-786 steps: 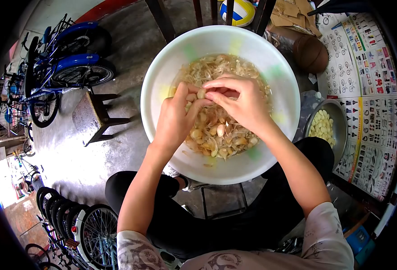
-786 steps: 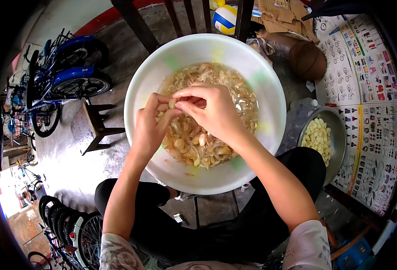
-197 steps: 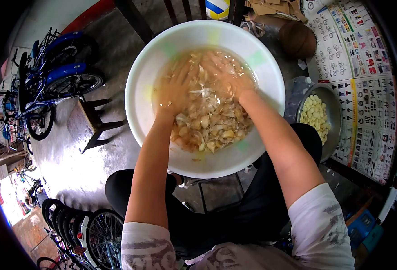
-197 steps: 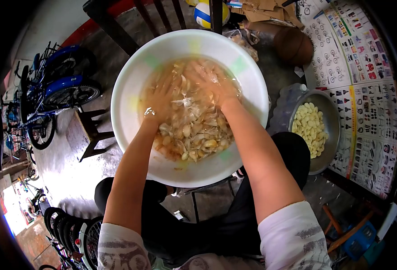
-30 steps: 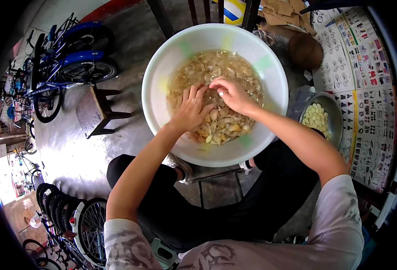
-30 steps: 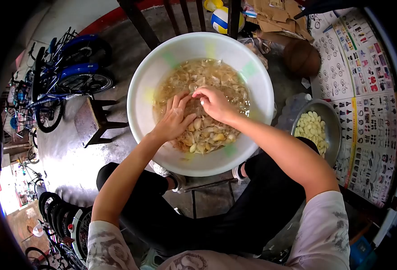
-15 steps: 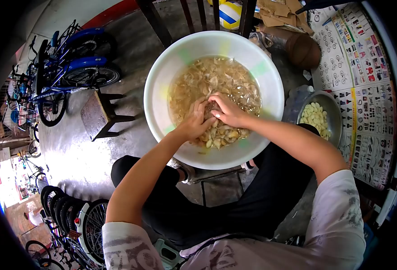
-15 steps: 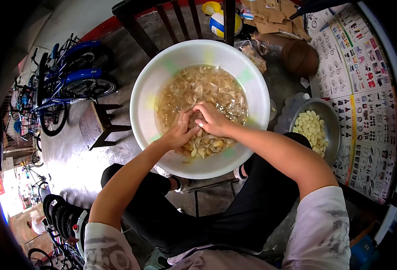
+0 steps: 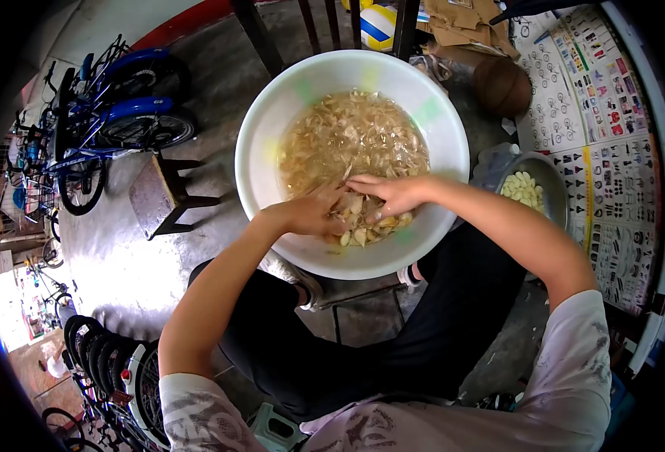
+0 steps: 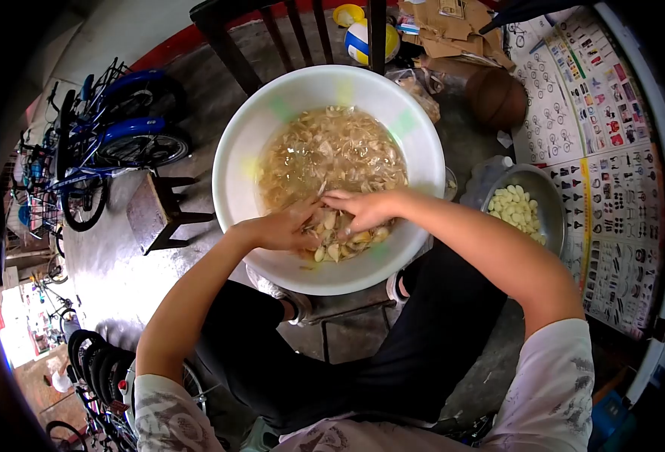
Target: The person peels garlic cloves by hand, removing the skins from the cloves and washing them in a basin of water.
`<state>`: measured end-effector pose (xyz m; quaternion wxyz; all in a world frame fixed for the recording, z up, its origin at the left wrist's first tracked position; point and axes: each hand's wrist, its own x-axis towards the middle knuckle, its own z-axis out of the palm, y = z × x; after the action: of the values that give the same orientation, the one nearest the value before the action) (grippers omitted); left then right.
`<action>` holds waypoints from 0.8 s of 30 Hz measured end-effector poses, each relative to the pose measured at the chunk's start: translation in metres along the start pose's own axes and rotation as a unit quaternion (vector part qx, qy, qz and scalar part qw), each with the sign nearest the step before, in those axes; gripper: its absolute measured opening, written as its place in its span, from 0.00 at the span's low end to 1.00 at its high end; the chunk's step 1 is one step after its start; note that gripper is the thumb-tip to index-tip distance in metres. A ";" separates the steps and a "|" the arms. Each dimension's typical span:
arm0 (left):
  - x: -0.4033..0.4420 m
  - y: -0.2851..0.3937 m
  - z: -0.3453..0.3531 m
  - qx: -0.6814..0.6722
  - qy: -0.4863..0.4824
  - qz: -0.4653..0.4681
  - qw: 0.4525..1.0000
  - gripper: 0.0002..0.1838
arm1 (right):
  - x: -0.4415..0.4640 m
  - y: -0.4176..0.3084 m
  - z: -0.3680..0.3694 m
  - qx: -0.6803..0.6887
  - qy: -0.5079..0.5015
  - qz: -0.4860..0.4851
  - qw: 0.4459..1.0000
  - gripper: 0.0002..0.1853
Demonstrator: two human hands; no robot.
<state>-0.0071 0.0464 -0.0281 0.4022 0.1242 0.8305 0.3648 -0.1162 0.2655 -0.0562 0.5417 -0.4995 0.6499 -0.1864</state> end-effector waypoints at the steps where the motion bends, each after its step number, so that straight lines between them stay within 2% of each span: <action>1: 0.000 0.003 -0.005 -0.001 -0.076 -0.037 0.996 0.48 | -0.002 -0.004 -0.001 -0.015 -0.015 -0.001 1.000 0.55; 2: 0.000 -0.001 -0.002 0.001 -0.074 -0.035 0.997 0.48 | -0.003 -0.009 -0.001 -0.017 -0.014 0.000 1.000 0.55; 4: -0.002 -0.009 0.009 0.028 0.035 0.026 0.999 0.46 | 0.001 -0.016 -0.004 -0.043 -0.046 0.050 0.997 0.60; 5: 0.000 -0.013 0.011 0.028 0.037 0.027 0.999 0.46 | 0.005 -0.014 -0.006 -0.055 -0.060 0.059 0.995 0.62; 8: 0.006 -0.005 0.009 0.052 0.018 0.051 0.997 0.45 | 0.010 -0.015 -0.011 -0.100 -0.095 0.053 0.989 0.62; 10: 0.006 0.006 -0.002 0.058 -0.076 -0.027 0.995 0.45 | 0.011 -0.014 -0.015 -0.099 -0.105 0.058 0.988 0.62; 11: 0.007 0.009 -0.008 0.054 -0.079 -0.028 0.995 0.45 | 0.012 -0.013 -0.018 -0.098 -0.110 0.062 0.987 0.61; 13: 0.008 0.013 -0.017 0.041 -0.143 -0.018 0.989 0.46 | 0.013 -0.014 -0.025 -0.084 -0.115 0.056 0.988 0.60; 15: 0.008 0.013 -0.017 0.048 -0.141 -0.034 0.988 0.45 | 0.009 -0.021 -0.029 -0.049 -0.082 0.051 0.994 0.54; 18: 0.007 0.020 -0.025 0.065 -0.146 -0.054 0.986 0.45 | 0.015 -0.020 -0.034 -0.066 -0.065 0.022 0.995 0.50; 24: 0.001 0.016 -0.022 0.051 -0.139 -0.081 0.986 0.41 | 0.017 -0.023 -0.034 -0.061 -0.015 0.047 0.997 0.42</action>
<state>-0.0260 0.0471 -0.0081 0.5352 0.1265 0.7912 0.2674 -0.1346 0.2310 -0.0353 0.5286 -0.5028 0.6745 -0.1130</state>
